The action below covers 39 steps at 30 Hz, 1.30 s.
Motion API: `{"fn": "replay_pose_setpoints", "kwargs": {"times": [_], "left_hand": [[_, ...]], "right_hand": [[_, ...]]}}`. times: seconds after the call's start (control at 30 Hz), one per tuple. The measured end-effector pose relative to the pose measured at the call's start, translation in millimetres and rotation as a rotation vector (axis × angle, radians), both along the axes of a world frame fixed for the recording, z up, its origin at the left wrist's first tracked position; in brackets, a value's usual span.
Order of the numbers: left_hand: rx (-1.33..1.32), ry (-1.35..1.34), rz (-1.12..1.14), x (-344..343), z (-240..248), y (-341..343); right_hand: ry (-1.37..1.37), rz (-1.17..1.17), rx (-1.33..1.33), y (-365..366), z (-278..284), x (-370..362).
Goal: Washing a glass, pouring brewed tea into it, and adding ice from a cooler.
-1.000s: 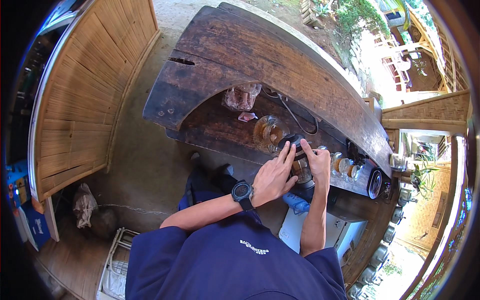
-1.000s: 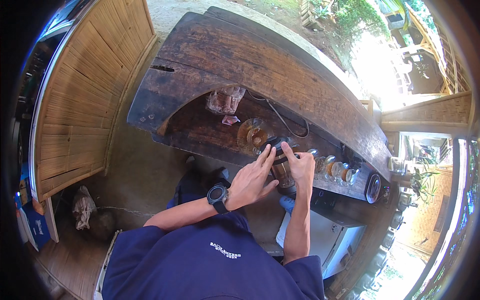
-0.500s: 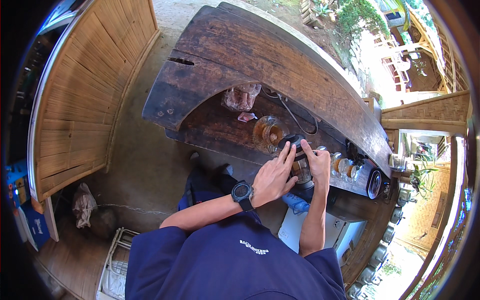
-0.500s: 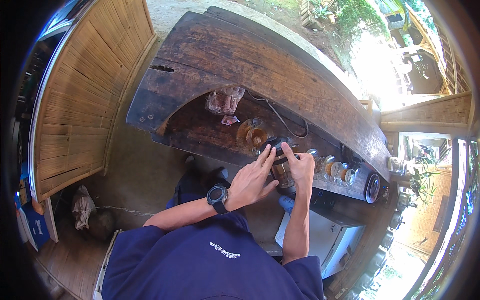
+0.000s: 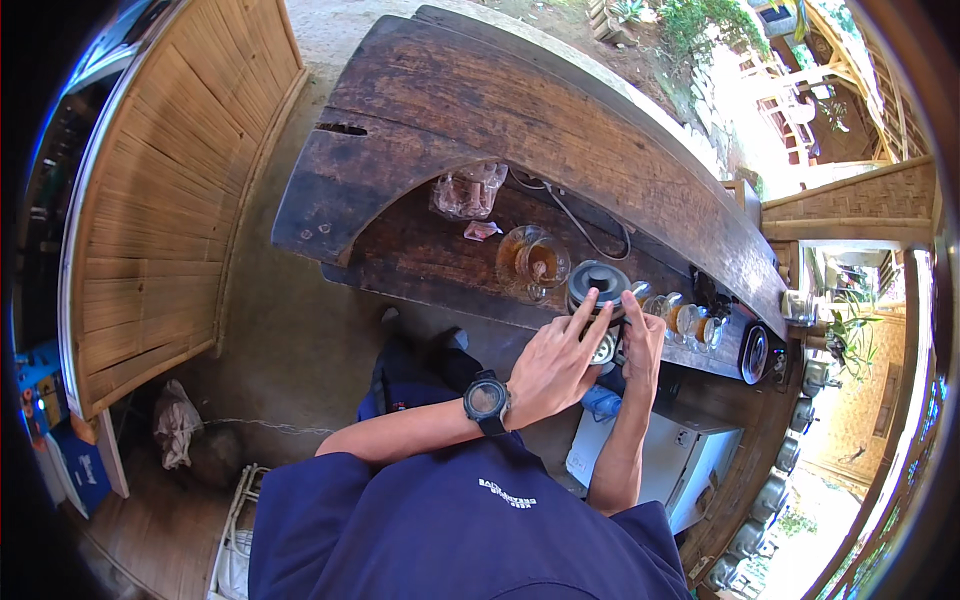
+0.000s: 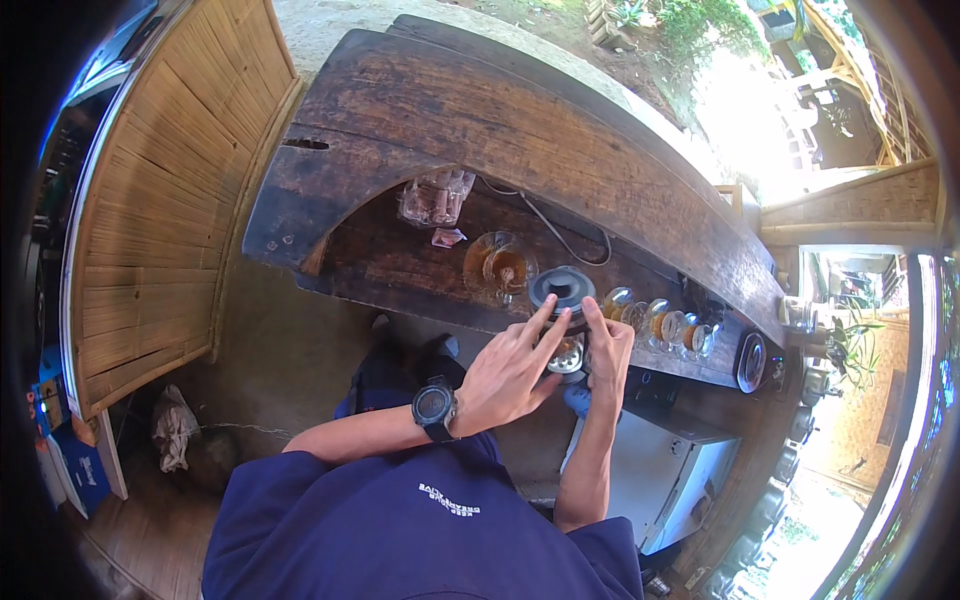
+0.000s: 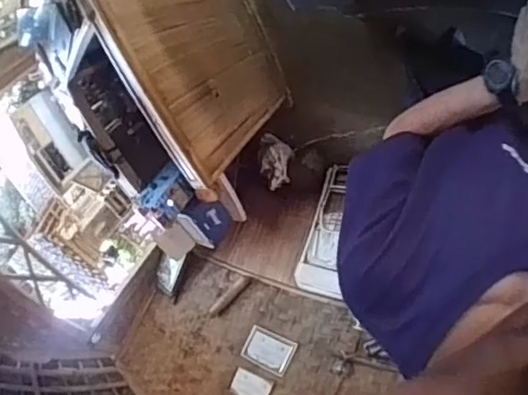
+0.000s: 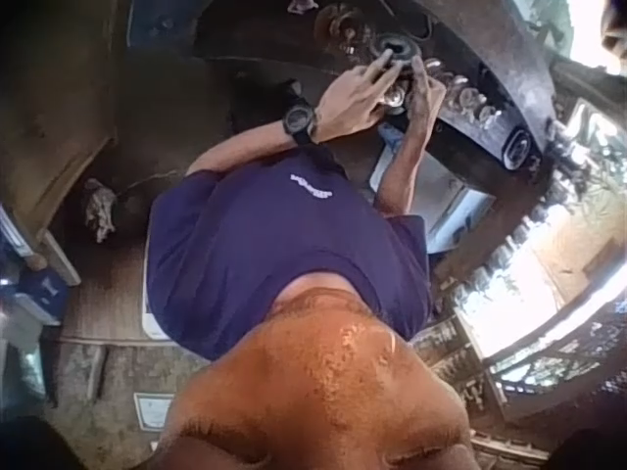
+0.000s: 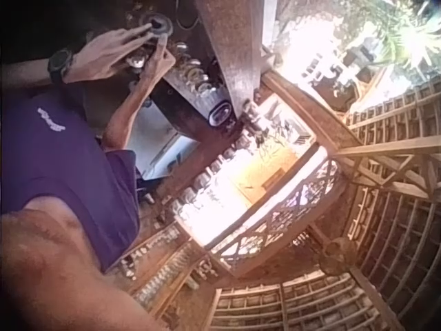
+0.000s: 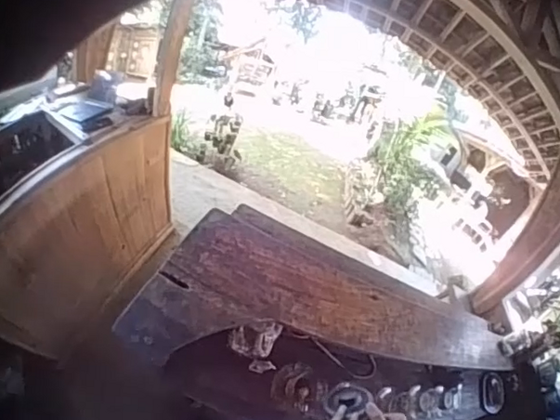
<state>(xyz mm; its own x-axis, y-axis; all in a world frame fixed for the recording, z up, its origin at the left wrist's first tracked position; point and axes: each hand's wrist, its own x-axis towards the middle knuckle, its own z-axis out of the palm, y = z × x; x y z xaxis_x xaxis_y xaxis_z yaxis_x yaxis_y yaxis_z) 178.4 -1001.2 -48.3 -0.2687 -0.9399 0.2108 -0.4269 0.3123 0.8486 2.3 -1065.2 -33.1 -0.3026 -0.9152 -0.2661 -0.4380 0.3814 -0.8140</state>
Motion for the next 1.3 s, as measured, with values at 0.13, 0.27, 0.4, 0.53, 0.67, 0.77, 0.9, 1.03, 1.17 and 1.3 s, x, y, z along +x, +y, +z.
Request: {"fn": "replay_pose_setpoints", "kwargs": {"times": [0.13,0.27,0.4,0.53,0.67,0.77,0.9,1.03,1.17,1.3], "left_hand": [[-0.088,-0.011,-0.036,-15,9,6],[-0.107,-0.009,-0.092,-33,10,9],[-0.053,0.049,-0.152,-49,7,11],[-0.014,0.089,-0.190,-70,-1,11],[0.012,0.128,-0.198,-84,-7,8],[0.043,0.129,-0.201,-91,-13,6],[0.069,0.129,-0.181,-96,-20,3],[0.096,0.108,-0.172,-100,-25,1],[0.076,0.116,-0.148,-102,-27,0],[0.066,0.119,-0.127,-103,-28,0]], "right_hand": [[-0.222,-0.137,-0.075,12,-2,-18],[-0.225,-0.172,-0.114,20,8,-35],[-0.111,-0.153,-0.071,25,13,-59],[-0.035,-0.144,-0.040,27,14,-81],[0.049,-0.130,-0.011,23,11,-99],[0.135,-0.064,0.012,16,7,-105],[0.203,0.004,0.059,7,8,-107],[0.348,0.077,0.075,-4,6,-111],[0.358,0.089,0.097,-9,1,-114],[0.386,0.120,0.093,-11,2,-112]]}}
